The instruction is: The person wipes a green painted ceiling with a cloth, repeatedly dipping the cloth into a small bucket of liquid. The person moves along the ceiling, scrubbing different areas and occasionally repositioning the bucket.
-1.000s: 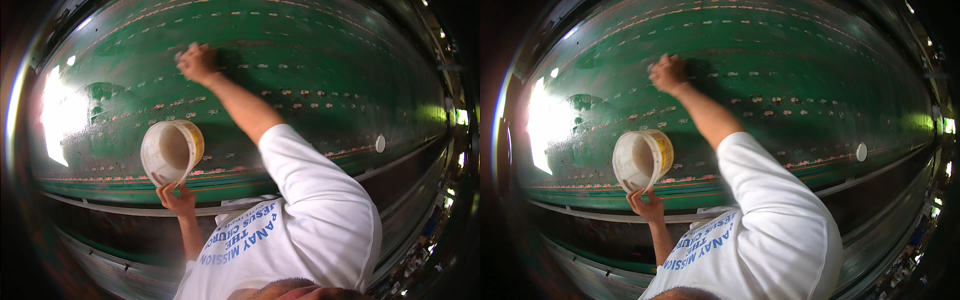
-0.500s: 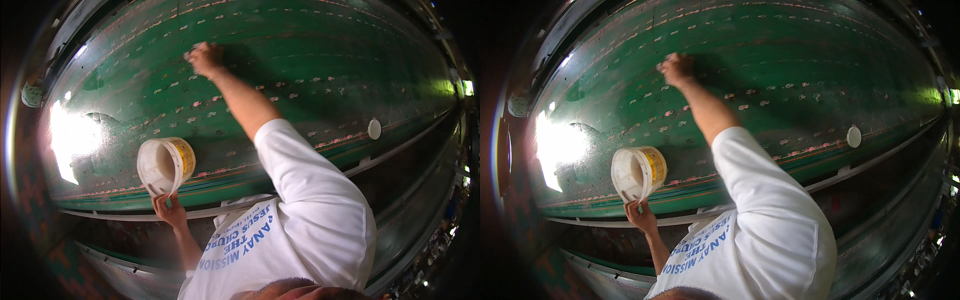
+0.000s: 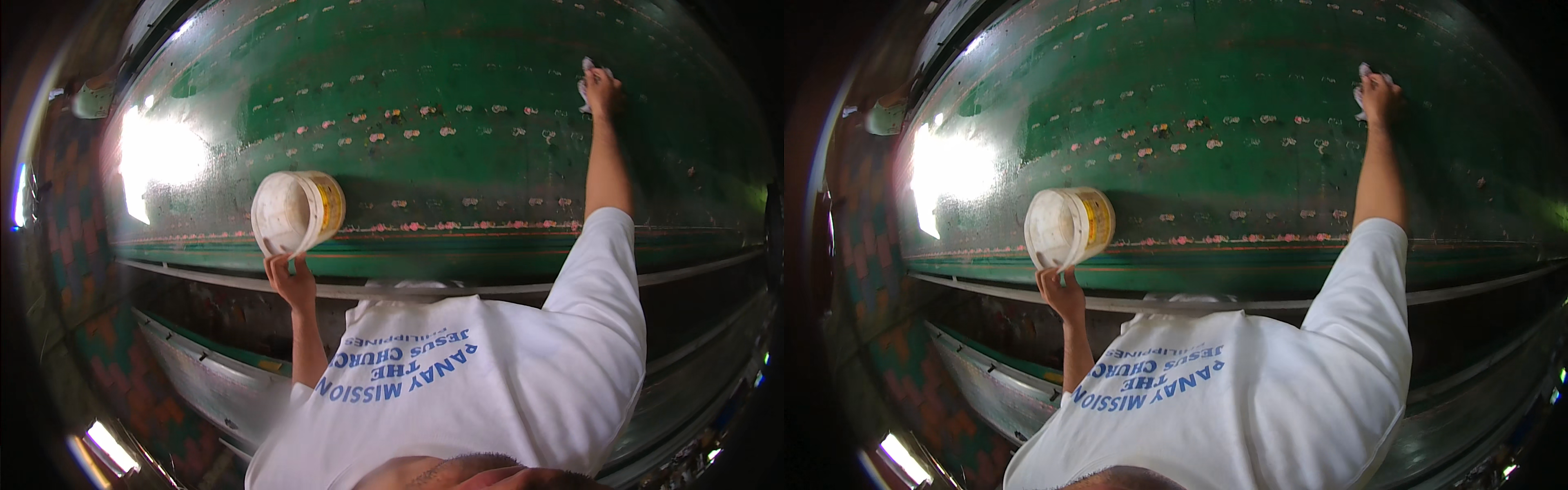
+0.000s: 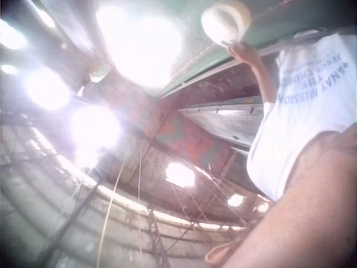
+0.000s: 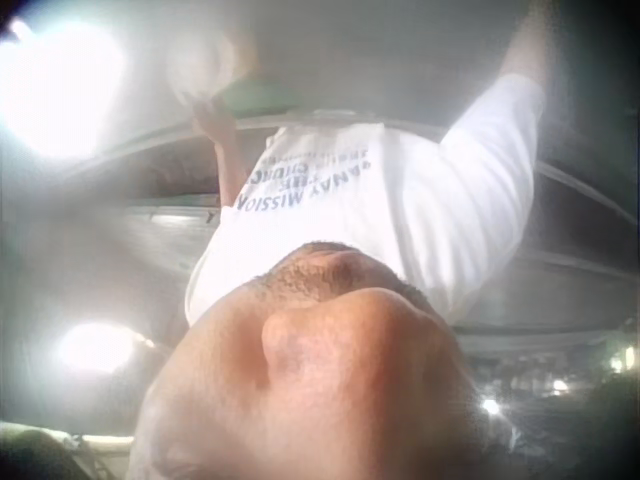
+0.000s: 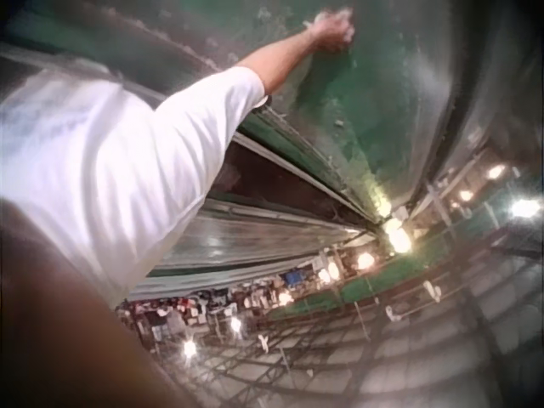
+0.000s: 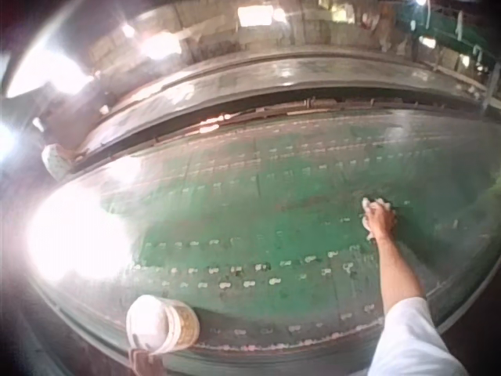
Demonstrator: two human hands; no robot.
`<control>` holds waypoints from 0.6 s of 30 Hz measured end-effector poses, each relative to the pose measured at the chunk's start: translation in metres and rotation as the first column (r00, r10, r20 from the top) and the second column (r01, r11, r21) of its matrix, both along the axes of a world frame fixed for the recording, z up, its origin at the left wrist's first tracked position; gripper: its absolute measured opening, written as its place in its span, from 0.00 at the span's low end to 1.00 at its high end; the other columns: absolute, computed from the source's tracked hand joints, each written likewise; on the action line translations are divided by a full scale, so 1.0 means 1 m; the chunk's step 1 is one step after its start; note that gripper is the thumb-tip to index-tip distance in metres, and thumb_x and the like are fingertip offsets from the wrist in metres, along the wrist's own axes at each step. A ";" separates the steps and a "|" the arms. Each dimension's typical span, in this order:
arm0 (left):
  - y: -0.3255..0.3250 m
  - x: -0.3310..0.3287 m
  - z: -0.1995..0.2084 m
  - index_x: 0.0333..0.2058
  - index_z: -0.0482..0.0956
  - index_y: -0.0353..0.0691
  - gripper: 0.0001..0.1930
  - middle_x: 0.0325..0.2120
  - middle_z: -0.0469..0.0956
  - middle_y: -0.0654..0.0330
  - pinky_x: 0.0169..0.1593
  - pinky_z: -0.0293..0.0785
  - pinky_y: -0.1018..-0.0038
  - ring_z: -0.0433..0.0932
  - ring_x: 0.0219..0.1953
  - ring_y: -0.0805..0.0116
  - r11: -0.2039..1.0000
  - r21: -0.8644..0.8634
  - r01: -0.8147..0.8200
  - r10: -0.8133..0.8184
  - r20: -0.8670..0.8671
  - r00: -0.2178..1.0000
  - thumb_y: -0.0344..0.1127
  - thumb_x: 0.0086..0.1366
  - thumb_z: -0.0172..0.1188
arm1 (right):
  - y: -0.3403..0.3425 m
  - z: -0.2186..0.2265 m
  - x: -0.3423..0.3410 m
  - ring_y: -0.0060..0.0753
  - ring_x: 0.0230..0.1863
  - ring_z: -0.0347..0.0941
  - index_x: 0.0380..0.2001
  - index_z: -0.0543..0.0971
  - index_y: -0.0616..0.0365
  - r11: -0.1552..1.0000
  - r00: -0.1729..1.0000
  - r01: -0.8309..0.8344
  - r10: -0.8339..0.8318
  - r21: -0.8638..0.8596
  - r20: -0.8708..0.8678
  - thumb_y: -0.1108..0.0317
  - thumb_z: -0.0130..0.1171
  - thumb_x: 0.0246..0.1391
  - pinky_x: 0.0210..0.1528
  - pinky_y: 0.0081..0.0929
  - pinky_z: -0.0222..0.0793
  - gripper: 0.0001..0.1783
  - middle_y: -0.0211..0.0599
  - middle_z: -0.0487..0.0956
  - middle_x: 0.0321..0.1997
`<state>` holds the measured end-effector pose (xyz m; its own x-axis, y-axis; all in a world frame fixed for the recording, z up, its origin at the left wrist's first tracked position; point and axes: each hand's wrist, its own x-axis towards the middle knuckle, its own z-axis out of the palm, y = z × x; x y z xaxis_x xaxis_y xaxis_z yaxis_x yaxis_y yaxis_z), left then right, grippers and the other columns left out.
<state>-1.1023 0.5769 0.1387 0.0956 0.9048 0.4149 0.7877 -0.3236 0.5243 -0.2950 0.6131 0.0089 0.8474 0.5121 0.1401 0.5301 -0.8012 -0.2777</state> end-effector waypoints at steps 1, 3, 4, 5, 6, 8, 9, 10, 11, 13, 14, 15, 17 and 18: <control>0.000 -0.001 0.000 0.37 0.76 0.37 0.12 0.35 0.74 0.56 0.39 0.74 0.66 0.75 0.36 0.56 1.000 0.002 -0.009 0.009 -0.003 1.000 0.24 0.64 0.74 | -0.023 -0.002 0.005 0.55 0.61 0.78 0.48 0.89 0.27 1.000 1.000 0.016 -0.016 0.008 0.001 0.38 0.64 0.63 0.62 0.60 0.74 0.17 0.38 0.84 0.57; 0.003 -0.002 -0.001 0.37 0.75 0.38 0.12 0.35 0.73 0.56 0.38 0.73 0.66 0.74 0.35 0.57 1.000 0.022 -0.008 0.008 -0.011 1.000 0.25 0.65 0.74 | -0.057 -0.006 0.006 0.57 0.62 0.76 0.48 0.89 0.25 0.999 0.999 0.050 -0.050 0.022 0.006 0.37 0.63 0.63 0.63 0.66 0.71 0.17 0.39 0.83 0.60; 0.005 -0.004 -0.002 0.36 0.75 0.38 0.12 0.35 0.73 0.56 0.38 0.72 0.66 0.74 0.35 0.58 0.999 0.036 -0.001 0.001 -0.021 1.000 0.26 0.65 0.73 | -0.062 -0.011 -0.002 0.59 0.63 0.76 0.48 0.89 0.25 0.999 0.998 0.052 -0.053 0.011 0.045 0.38 0.63 0.63 0.63 0.68 0.70 0.17 0.39 0.83 0.60; 0.005 -0.003 -0.003 0.36 0.75 0.38 0.12 0.35 0.73 0.56 0.37 0.72 0.66 0.73 0.35 0.58 0.999 0.048 0.013 -0.011 -0.031 0.999 0.26 0.66 0.73 | -0.062 -0.011 -0.023 0.62 0.63 0.75 0.48 0.89 0.25 0.998 0.995 0.060 -0.060 -0.003 0.085 0.38 0.62 0.63 0.63 0.71 0.69 0.16 0.39 0.82 0.61; 0.004 -0.002 -0.002 0.36 0.74 0.38 0.12 0.35 0.73 0.56 0.37 0.71 0.66 0.73 0.35 0.58 0.999 0.044 0.013 -0.011 -0.047 0.999 0.27 0.67 0.73 | -0.061 -0.008 -0.051 0.64 0.64 0.74 0.47 0.89 0.25 0.998 0.991 0.068 -0.066 -0.018 0.120 0.39 0.61 0.64 0.62 0.73 0.68 0.16 0.40 0.81 0.62; 0.009 0.004 0.000 0.36 0.74 0.38 0.13 0.34 0.73 0.56 0.36 0.70 0.65 0.73 0.35 0.59 0.998 0.057 0.031 -0.027 -0.071 0.997 0.29 0.68 0.73 | -0.050 0.002 -0.107 0.67 0.61 0.74 0.44 0.89 0.28 0.996 0.989 -0.046 0.036 0.070 0.141 0.43 0.62 0.64 0.58 0.75 0.69 0.13 0.40 0.81 0.59; 0.010 0.007 0.001 0.38 0.74 0.37 0.14 0.37 0.73 0.56 0.38 0.74 0.65 0.76 0.38 0.57 0.999 0.035 0.011 -0.008 -0.093 0.996 0.32 0.69 0.73 | -0.041 0.002 -0.134 0.65 0.58 0.76 0.41 0.88 0.32 0.978 0.977 -0.129 0.097 0.164 0.191 0.46 0.64 0.63 0.54 0.75 0.70 0.11 0.40 0.81 0.56; 0.010 0.007 0.002 0.39 0.74 0.37 0.14 0.38 0.73 0.55 0.39 0.75 0.65 0.76 0.39 0.57 0.999 0.032 -0.004 0.007 -0.080 0.997 0.32 0.69 0.73 | -0.026 0.006 -0.167 0.58 0.50 0.81 0.36 0.88 0.34 0.944 0.936 -0.249 0.178 0.217 0.303 0.48 0.67 0.60 0.44 0.63 0.77 0.08 0.33 0.83 0.47; 0.008 0.007 0.001 0.40 0.74 0.36 0.14 0.40 0.73 0.55 0.40 0.77 0.66 0.77 0.40 0.56 0.999 0.028 -0.015 0.016 -0.065 0.998 0.33 0.70 0.73 | -0.008 0.015 -0.207 0.53 0.44 0.81 0.32 0.87 0.37 0.931 0.925 -0.289 0.212 0.224 0.315 0.52 0.69 0.58 0.39 0.59 0.77 0.06 0.32 0.83 0.42; 0.005 0.001 -0.003 0.44 0.74 0.34 0.15 0.45 0.73 0.53 0.42 0.81 0.65 0.80 0.46 0.56 1.000 0.002 -0.031 0.031 -0.102 0.994 0.34 0.72 0.72 | 0.012 0.021 -0.281 0.49 0.44 0.80 0.30 0.87 0.38 0.813 0.870 -0.480 0.396 0.330 0.293 0.54 0.69 0.57 0.41 0.55 0.74 0.05 0.31 0.82 0.42; 0.003 -0.001 -0.002 0.44 0.74 0.33 0.15 0.46 0.73 0.52 0.42 0.82 0.65 0.80 0.46 0.56 0.999 -0.026 -0.048 0.045 -0.093 0.995 0.34 0.72 0.72 | 0.016 0.026 -0.327 0.49 0.46 0.79 0.31 0.88 0.38 0.805 0.862 -0.506 0.481 0.309 0.159 0.54 0.69 0.57 0.44 0.55 0.72 0.05 0.31 0.82 0.41; 0.003 0.002 -0.001 0.44 0.73 0.33 0.15 0.46 0.73 0.51 0.42 0.83 0.65 0.80 0.47 0.56 0.997 -0.048 -0.066 0.062 -0.076 0.995 0.34 0.72 0.72 | 0.013 0.025 -0.370 0.48 0.48 0.78 0.32 0.89 0.38 0.730 0.809 -0.576 0.575 0.367 0.126 0.53 0.68 0.58 0.45 0.57 0.70 0.07 0.32 0.82 0.44; 0.009 0.011 0.004 0.45 0.73 0.30 0.16 0.50 0.71 0.49 0.44 0.87 0.65 0.81 0.49 0.54 0.990 -0.102 -0.094 0.083 -0.108 0.991 0.34 0.73 0.71 | -0.015 0.035 -0.440 0.46 0.51 0.76 0.33 0.89 0.39 0.644 0.714 -0.680 0.690 0.350 0.119 0.51 0.69 0.57 0.48 0.56 0.69 0.08 0.33 0.81 0.48; 0.014 0.013 0.006 0.45 0.73 0.30 0.16 0.50 0.71 0.49 0.45 0.87 0.65 0.81 0.49 0.54 0.996 -0.069 -0.052 0.047 -0.079 0.996 0.34 0.73 0.71 | -0.031 0.031 -0.464 0.45 0.52 0.75 0.34 0.89 0.39 0.581 0.668 -0.726 0.724 0.367 0.174 0.51 0.70 0.57 0.48 0.56 0.69 0.08 0.33 0.80 0.50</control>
<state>-1.0897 0.5906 0.1445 0.0792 0.9361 0.3428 0.8406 -0.2475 0.4819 -0.7587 0.5822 0.0401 0.2170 0.8593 0.4632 0.8897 0.0212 -0.4561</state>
